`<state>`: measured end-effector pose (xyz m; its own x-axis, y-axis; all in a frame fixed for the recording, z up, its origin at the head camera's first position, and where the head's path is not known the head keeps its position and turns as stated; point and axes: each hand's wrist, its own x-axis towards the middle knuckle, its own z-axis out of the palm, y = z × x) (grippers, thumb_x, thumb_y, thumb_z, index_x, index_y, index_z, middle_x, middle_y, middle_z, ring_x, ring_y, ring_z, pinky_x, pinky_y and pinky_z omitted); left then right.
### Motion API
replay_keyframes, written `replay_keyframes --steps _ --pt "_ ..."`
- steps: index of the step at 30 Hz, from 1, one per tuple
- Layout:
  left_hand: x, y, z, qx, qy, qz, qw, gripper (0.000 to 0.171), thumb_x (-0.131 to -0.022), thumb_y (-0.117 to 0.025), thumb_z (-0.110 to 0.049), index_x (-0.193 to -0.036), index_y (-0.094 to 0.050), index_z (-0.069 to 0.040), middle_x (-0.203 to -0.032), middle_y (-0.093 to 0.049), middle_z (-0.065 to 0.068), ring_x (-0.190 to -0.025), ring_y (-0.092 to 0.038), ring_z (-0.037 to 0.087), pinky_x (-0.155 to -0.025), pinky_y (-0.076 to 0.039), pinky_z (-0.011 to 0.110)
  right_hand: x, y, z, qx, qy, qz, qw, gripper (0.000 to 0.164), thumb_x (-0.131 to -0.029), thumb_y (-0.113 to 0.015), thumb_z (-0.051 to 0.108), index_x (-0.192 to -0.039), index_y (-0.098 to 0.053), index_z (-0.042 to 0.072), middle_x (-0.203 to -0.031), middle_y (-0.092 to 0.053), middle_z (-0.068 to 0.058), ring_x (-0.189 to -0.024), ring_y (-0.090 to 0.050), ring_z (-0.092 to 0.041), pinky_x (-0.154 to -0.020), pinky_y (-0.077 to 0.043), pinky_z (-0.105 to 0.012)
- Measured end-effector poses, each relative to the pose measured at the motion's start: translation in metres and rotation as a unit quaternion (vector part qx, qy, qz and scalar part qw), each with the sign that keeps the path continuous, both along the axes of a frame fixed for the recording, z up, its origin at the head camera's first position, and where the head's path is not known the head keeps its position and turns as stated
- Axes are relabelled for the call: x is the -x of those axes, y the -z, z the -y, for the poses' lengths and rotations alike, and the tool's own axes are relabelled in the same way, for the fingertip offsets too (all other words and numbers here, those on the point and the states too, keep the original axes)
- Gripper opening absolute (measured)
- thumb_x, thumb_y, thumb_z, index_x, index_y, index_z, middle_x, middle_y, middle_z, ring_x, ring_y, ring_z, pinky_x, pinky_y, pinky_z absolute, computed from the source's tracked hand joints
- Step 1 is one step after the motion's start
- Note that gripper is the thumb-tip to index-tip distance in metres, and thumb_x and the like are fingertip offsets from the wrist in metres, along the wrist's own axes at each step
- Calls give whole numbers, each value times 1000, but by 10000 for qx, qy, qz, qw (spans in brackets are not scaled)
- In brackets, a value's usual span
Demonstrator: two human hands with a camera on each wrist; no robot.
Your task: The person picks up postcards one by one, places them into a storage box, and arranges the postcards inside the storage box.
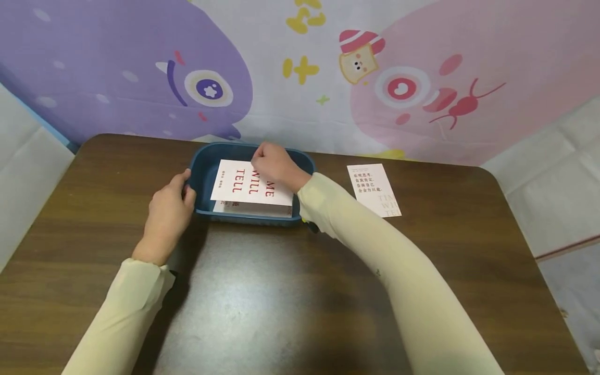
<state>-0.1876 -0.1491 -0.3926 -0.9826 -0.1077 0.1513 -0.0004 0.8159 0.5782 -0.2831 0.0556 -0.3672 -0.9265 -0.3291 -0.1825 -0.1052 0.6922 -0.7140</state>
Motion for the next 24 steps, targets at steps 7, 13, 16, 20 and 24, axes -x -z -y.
replay_keyframes --steps 7,13,16,20,24 --pt "0 0 0 -15 -24 35 10000 46 -94 -40 -8 -135 -50 8 -127 -57 38 -82 -54 47 -80 -46 65 2 9 6 -182 -7 77 9998 24 -95 -41 17 -106 -59 4 -106 -63 -10 -86 -53 -20 -83 -48 -36" --pt "0 0 0 -27 -15 49 10000 46 -94 -40 -8 -136 -49 8 -128 -56 38 -84 -56 48 -82 -46 66 3 16 10 -377 -123 173 9991 25 -96 -42 16 -109 -59 4 -111 -63 -10 -88 -52 -19 -88 -47 -36" --pt "0 0 0 -49 -21 116 9999 46 -94 -39 -8 -137 -48 8 -130 -55 38 -87 -56 48 -83 -47 66 4 20 12 -543 -201 172 9982 25 -96 -42 16 -110 -59 3 -110 -62 -10 -87 -52 -19 -87 -47 -36" --pt "1 0 0 -58 -35 167 9998 47 -95 -39 -8 -138 -47 8 -131 -54 38 -87 -56 48 -82 -46 65 4 24 13 -684 -272 164 9972 23 -95 -44 15 -108 -58 3 -106 -61 -9 -87 -52 -18 -86 -47 -35" --pt "0 0 0 -57 -60 143 9999 46 -94 -40 -8 -137 -48 7 -130 -55 38 -90 -56 50 -84 -46 66 4 28 14 -738 -324 169 9966 22 -94 -45 14 -106 -59 2 -101 -60 -8 -86 -51 -18 -83 -47 -34"
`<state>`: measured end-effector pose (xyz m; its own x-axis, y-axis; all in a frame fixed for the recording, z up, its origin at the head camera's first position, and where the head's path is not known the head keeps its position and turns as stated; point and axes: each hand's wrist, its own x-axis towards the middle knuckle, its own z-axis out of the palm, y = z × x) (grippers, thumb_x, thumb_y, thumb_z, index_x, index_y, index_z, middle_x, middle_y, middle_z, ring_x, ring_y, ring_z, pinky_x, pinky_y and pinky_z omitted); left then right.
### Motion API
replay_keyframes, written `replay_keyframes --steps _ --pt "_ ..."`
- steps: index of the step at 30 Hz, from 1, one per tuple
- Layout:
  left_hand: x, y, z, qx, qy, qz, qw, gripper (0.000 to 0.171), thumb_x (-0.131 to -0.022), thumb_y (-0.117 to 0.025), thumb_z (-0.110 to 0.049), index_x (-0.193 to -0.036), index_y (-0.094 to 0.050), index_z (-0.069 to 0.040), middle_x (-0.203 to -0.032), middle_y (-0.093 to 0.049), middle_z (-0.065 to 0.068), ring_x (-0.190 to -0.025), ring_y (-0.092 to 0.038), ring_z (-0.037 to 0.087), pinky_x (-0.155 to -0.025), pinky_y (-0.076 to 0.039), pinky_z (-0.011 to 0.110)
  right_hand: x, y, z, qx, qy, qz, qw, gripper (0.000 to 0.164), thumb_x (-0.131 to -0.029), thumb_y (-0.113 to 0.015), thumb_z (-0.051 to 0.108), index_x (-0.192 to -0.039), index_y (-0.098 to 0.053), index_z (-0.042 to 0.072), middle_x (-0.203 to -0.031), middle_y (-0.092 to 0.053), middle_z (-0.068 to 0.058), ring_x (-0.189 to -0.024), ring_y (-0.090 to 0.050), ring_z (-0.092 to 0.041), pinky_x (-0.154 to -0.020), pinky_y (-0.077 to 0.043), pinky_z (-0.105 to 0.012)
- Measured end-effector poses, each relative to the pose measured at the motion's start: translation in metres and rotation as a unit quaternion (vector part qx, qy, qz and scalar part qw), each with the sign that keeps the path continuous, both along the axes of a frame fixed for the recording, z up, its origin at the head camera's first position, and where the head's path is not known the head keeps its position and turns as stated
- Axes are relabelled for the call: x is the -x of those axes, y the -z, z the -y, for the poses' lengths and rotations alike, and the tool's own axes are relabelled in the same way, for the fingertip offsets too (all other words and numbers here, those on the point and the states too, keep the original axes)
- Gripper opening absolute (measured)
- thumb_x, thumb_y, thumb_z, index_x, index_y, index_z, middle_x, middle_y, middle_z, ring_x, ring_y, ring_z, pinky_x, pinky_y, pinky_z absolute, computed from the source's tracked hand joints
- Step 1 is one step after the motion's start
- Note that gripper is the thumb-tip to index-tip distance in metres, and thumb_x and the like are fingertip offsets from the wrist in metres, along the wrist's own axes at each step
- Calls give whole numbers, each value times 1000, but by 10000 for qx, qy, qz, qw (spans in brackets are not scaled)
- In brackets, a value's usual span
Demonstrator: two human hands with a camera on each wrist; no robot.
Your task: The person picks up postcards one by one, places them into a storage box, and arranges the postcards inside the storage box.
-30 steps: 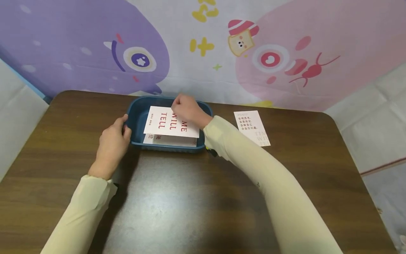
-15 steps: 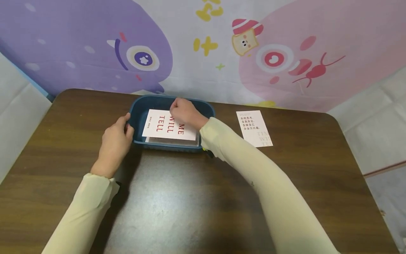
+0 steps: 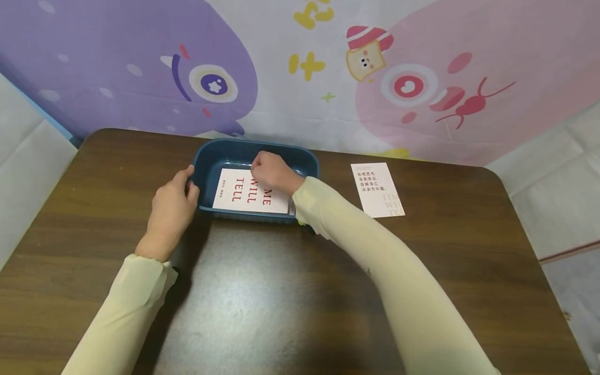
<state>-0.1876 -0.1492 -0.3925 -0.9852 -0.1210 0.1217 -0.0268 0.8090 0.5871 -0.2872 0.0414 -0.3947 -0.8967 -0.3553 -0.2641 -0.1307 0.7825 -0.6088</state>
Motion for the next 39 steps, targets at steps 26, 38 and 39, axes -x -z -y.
replay_keyframes --steps 26,38,39 --pt "-3 0 -2 2 -6 -67 10000 46 -94 -40 -8 -136 -50 7 -129 -56 37 -92 -57 50 -86 -46 65 -3 12 -4 -230 -398 153 9988 26 -92 -52 12 -113 -59 0 -108 -61 -12 -87 -52 -20 -83 -49 -34" --pt "-2 0 -1 14 13 -150 9999 45 -93 -41 -8 -135 -50 8 -128 -57 37 -91 -58 50 -84 -46 66 -2 8 -4 -482 -559 -379 9966 28 -89 -61 16 -110 -67 -2 -113 -67 -15 -102 -52 -22 -99 -45 -37" --pt "-2 0 -1 14 19 -158 9999 45 -93 -41 -8 -135 -50 8 -128 -57 37 -90 -58 50 -84 -46 66 -2 7 -4 -461 -556 -428 9965 26 -89 -62 16 -107 -68 -2 -109 -67 -15 -100 -52 -22 -97 -45 -37"
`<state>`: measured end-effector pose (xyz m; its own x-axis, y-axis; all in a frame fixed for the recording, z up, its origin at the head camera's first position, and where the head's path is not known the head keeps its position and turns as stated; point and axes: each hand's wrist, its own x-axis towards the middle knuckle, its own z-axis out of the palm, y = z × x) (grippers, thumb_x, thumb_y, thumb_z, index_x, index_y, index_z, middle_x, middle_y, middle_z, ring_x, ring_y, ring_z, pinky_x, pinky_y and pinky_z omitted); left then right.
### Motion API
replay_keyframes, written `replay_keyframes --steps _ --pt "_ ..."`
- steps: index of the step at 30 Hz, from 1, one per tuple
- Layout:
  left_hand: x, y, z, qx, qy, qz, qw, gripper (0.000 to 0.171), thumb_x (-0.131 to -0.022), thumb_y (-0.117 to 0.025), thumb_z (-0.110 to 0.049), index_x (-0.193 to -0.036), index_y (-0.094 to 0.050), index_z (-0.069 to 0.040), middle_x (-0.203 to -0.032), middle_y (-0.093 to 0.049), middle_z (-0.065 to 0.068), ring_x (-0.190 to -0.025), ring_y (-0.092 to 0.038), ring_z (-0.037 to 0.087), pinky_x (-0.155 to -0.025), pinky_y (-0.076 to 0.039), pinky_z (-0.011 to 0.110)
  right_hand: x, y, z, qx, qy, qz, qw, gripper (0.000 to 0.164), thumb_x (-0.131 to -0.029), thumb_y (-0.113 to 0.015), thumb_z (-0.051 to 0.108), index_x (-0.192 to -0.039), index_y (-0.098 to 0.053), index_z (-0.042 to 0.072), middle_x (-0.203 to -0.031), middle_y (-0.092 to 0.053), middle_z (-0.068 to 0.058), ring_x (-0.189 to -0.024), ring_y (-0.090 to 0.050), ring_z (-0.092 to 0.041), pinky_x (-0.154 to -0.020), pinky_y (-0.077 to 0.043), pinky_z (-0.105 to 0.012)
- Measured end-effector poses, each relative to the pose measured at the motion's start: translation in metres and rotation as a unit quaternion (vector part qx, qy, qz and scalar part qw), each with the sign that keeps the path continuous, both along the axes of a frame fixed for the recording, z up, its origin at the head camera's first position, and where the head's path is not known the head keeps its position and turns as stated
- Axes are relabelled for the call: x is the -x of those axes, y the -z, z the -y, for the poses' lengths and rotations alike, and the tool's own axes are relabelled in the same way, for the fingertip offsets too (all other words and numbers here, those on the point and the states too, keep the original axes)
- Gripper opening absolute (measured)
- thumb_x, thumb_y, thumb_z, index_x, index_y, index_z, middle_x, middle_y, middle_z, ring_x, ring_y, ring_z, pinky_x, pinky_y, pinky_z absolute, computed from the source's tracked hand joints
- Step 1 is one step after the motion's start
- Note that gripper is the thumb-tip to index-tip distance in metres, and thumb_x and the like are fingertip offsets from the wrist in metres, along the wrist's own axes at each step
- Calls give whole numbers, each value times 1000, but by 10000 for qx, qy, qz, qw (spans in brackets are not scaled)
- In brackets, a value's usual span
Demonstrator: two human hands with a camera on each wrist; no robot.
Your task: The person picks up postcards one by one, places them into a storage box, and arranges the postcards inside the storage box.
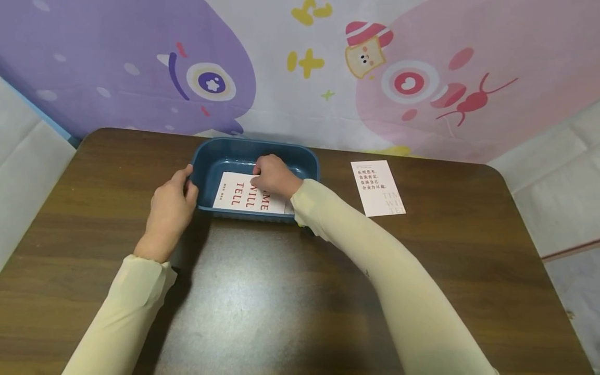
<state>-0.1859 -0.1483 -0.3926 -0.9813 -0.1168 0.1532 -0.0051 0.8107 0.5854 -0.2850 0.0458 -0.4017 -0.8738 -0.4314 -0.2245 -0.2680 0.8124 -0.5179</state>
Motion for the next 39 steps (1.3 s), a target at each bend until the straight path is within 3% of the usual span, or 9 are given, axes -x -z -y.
replay_keyframes --steps 5,19,32,39 --pt "1 -1 0 -29 29 37 10000 45 -94 -41 -8 -136 -49 8 -131 -56 36 -87 -56 47 -84 -46 64 -1 -3 -2 29 -8 -153 9999 21 -88 -63 17 -98 -69 -1 -98 -67 -13 -94 -50 -22 -90 -45 -37" --pt "4 -4 0 -15 66 -56 10000 45 -93 -42 -7 -133 -50 10 -130 -57 36 -85 -56 47 -83 -46 65 -1 -5 -5 -202 -110 -246 9994 23 -91 -60 23 -102 -66 4 -97 -60 -9 -92 -47 -21 -85 -43 -36" --pt "3 -2 -1 -92 -20 215 9997 47 -95 -41 -8 -138 -46 8 -134 -53 36 -87 -53 45 -85 -47 64 -4 -6 -8 -469 -166 -293 9983 25 -92 -59 28 -101 -65 6 -98 -57 -9 -91 -47 -22 -83 -43 -38" --pt "2 0 0 -87 -34 296 9995 47 -95 -41 -9 -140 -45 7 -136 -52 36 -93 -55 46 -88 -45 65 -5 -8 -14 -154 -98 -308 9994 26 -94 -54 28 -100 -66 6 -100 -58 -10 -89 -46 -22 -79 -43 -37"
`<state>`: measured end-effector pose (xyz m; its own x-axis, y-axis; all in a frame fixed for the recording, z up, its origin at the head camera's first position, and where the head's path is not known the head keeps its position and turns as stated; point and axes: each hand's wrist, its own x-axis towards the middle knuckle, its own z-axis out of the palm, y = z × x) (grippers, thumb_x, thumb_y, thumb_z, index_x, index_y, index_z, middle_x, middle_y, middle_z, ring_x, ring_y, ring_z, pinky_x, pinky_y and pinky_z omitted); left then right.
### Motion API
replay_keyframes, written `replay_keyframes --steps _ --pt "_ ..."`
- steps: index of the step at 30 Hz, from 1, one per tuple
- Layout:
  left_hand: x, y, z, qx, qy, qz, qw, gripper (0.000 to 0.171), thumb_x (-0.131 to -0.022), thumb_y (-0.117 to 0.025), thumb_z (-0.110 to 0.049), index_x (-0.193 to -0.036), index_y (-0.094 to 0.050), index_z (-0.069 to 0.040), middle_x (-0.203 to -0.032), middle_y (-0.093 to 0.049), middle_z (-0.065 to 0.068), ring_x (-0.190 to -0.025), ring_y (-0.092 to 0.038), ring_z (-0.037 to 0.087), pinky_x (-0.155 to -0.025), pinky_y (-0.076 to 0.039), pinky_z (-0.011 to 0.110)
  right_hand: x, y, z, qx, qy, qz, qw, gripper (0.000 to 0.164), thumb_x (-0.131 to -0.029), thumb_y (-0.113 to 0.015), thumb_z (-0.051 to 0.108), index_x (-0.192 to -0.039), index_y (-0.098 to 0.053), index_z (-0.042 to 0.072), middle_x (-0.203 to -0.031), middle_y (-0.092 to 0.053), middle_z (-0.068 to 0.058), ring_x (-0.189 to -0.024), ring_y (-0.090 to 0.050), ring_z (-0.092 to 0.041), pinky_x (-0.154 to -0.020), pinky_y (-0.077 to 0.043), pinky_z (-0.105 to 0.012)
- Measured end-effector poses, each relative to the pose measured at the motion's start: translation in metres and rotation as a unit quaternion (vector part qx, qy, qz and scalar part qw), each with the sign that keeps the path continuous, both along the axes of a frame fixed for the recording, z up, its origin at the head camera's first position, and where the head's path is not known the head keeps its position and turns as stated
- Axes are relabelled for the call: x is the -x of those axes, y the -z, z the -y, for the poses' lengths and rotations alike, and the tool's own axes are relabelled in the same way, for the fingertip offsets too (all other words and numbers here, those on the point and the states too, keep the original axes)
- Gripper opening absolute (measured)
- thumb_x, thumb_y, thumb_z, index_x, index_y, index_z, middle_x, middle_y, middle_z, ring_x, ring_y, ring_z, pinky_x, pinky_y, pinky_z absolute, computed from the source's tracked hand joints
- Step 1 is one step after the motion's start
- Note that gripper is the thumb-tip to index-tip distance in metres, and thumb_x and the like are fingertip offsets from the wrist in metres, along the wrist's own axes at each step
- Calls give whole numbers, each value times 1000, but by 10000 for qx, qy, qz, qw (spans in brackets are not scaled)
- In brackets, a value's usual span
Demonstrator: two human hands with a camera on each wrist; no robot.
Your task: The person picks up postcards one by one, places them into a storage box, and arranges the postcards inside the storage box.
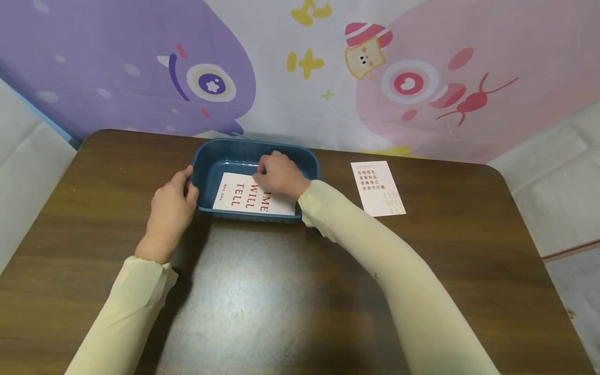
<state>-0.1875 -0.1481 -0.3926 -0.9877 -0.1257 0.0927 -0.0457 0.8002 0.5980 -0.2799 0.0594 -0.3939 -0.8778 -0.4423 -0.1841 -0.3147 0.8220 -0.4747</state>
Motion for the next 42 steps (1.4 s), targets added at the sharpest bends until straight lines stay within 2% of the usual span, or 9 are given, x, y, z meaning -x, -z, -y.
replay_keyframes --steps 7,12,19,25,29,35,39,42 --pt "-1 1 0 4 54 -126 9999 47 -94 -41 -8 -138 -46 9 -134 -53 36 -88 -54 45 -85 -46 63 1 -9 -2 40 162 -145 9998 30 -94 -53 29 -106 -67 6 -107 -63 -10 -91 -50 -19 -83 -48 -37" --pt "-2 2 0 -7 71 -90 9999 47 -95 -41 -9 -138 -45 9 -134 -53 37 -87 -52 44 -83 -47 62 0 -18 -6 101 251 -305 9992 30 -94 -54 29 -104 -68 5 -102 -67 -9 -87 -52 -18 -81 -49 -37" --pt "-2 2 -2 74 103 -172 9998 47 -93 -41 -8 -137 -47 8 -130 -55 39 -84 -53 47 -80 -45 64 -1 -28 -20 144 361 -211 9990 29 -94 -53 28 -98 -68 4 -95 -69 -10 -75 -55 -19 -73 -47 -34" --pt "-2 0 -2 77 96 -126 9998 48 -94 -39 -9 -138 -46 8 -129 -54 40 -82 -52 47 -78 -45 64 1 -34 -32 77 492 -335 9982 30 -93 -54 29 -99 -68 3 -94 -69 -10 -79 -56 -19 -76 -50 -35" --pt "-3 0 -1 77 119 -136 9998 48 -93 -38 -8 -137 -46 10 -125 -56 41 -78 -48 44 -72 -44 60 2 -35 -42 183 582 -364 9975 28 -93 -55 30 -96 -66 5 -92 -66 -9 -79 -55 -20 -74 -48 -34" --pt "-2 0 0 65 141 -113 9998 47 -94 -38 -8 -137 -46 10 -123 -57 40 -79 -49 44 -73 -43 60 1 -39 -59 272 632 -422 9967 26 -93 -54 27 -96 -65 4 -89 -64 -10 -72 -52 -21 -69 -43 -33" --pt "-1 0 0 76 174 -148 9997 47 -93 -39 -7 -136 -46 11 -122 -58 41 -78 -48 44 -73 -43 61 1 -40 -74 301 758 -511 9954 27 -93 -54 27 -98 -65 3 -90 -66 -11 -71 -53 -22 -72 -46 -36" --pt "-1 0 -1 84 151 -96 9998 48 -93 -39 -8 -137 -46 10 -126 -56 41 -80 -49 45 -74 -44 61 1 -40 -85 314 839 -490 9948 27 -92 -54 27 -99 -65 3 -97 -67 -12 -76 -55 -23 -79 -49 -40"
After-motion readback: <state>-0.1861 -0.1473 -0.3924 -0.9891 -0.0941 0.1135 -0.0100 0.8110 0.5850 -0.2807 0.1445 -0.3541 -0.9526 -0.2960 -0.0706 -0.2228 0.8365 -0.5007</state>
